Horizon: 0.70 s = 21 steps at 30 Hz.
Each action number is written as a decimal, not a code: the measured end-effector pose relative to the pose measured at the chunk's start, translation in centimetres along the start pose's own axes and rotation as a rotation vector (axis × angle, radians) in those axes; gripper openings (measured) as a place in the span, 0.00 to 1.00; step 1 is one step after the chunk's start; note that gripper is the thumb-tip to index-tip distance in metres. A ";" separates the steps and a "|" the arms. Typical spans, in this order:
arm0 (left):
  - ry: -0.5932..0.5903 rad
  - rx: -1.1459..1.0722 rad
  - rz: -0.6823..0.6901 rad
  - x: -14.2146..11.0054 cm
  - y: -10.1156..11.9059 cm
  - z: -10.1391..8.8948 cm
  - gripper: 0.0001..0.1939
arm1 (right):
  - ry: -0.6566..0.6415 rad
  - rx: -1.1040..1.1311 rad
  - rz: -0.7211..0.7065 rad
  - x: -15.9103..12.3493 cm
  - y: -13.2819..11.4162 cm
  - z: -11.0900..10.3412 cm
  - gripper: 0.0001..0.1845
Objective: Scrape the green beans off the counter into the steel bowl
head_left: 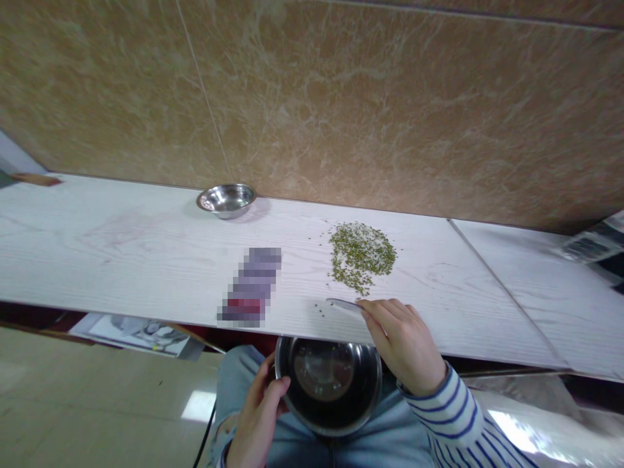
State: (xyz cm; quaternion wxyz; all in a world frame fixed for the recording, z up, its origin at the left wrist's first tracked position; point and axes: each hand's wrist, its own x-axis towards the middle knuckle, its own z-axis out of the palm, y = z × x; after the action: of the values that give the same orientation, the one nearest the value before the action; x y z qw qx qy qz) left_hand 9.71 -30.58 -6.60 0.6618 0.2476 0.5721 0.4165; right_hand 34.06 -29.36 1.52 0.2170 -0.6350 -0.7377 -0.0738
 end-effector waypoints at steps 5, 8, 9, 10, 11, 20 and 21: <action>-0.006 0.014 0.002 0.0 -0.1 0.1 0.31 | 0.002 0.005 -0.012 -0.2 0.0 0.0 0.12; -0.001 0.017 -0.005 0.0 -0.1 0.2 0.31 | 0.013 0.024 -0.020 -0.3 -0.1 -0.1 0.12; -0.003 0.012 -0.006 0.0 0.0 0.2 0.30 | 0.012 0.029 -0.021 -0.3 -0.2 -0.1 0.13; -0.007 0.005 -0.006 -0.1 0.0 0.2 0.30 | 0.011 0.031 -0.021 -0.3 -0.2 -0.1 0.13; -0.010 -0.002 -0.007 -0.1 0.0 0.2 0.30 | 0.011 0.031 -0.022 -0.3 -0.2 0.0 0.13; -0.020 -0.028 0.003 0.2 -0.1 -0.1 0.28 | -0.020 0.006 -0.018 1.2 -0.6 0.8 0.12; -0.018 -0.032 0.002 0.3 0.0 -0.1 0.28 | -0.024 0.009 -0.021 1.4 -0.8 0.9 0.12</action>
State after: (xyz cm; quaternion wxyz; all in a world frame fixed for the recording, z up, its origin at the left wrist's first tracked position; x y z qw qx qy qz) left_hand 9.65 -30.40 -6.80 0.6705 0.2414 0.5590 0.4240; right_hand 32.97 -27.92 1.44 0.2103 -0.6272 -0.7471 -0.0652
